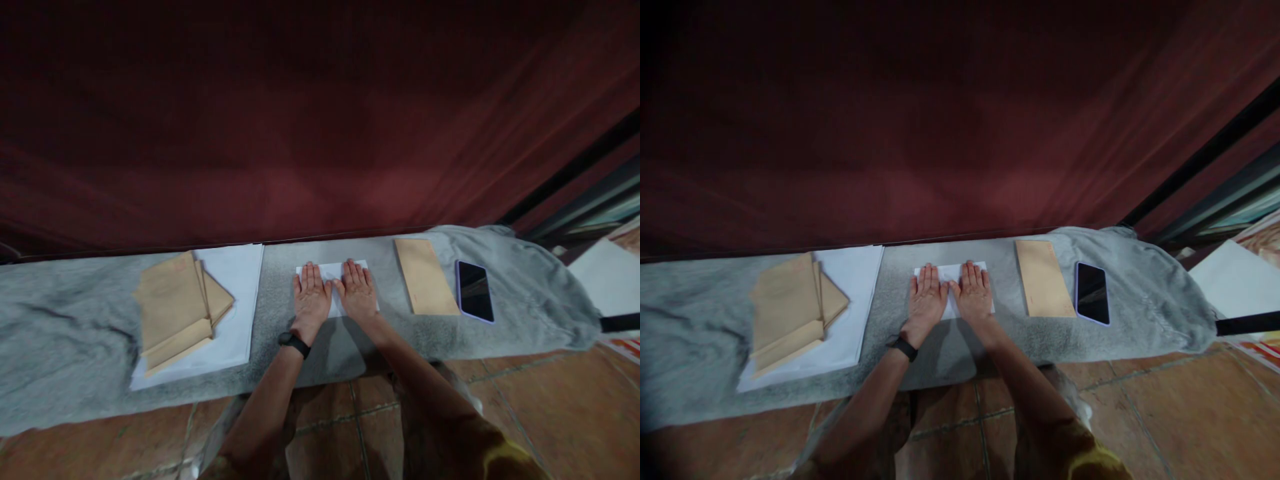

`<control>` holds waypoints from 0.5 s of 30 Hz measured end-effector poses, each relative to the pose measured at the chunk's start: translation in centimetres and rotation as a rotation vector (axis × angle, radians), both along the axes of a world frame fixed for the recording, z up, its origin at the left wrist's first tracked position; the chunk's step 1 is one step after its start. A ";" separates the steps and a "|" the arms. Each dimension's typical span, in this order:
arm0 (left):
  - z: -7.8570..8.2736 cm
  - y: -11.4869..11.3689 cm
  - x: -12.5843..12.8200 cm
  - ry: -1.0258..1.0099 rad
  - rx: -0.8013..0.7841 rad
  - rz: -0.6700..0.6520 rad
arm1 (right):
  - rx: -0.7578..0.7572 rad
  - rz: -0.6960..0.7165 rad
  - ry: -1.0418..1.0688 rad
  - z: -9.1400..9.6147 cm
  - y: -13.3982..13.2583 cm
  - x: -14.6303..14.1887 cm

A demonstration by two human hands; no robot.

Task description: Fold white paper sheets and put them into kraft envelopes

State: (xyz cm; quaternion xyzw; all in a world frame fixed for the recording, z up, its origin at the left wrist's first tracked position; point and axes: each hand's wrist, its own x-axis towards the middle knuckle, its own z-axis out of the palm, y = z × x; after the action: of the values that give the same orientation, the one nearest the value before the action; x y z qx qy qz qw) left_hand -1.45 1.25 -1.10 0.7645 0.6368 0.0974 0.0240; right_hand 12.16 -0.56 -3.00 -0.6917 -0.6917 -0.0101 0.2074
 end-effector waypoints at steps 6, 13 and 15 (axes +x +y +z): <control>-0.4 0.0 -0.3 -0.008 0.035 0.067 | 0.041 -0.052 -0.046 -0.6 -0.2 0.5; -0.5 -0.3 -0.6 -0.007 0.053 0.150 | 0.056 -0.102 -0.103 -0.7 -0.5 1.1; -0.5 -0.4 -0.7 -0.014 0.062 0.165 | 0.064 -0.115 -0.110 -0.8 -0.7 1.3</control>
State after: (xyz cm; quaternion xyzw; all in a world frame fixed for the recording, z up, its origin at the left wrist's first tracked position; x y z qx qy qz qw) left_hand -2.18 0.81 -1.59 0.7092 0.6940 0.1244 -0.0034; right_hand 13.46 -1.23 -3.83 -0.7217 -0.6605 -0.0823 0.1901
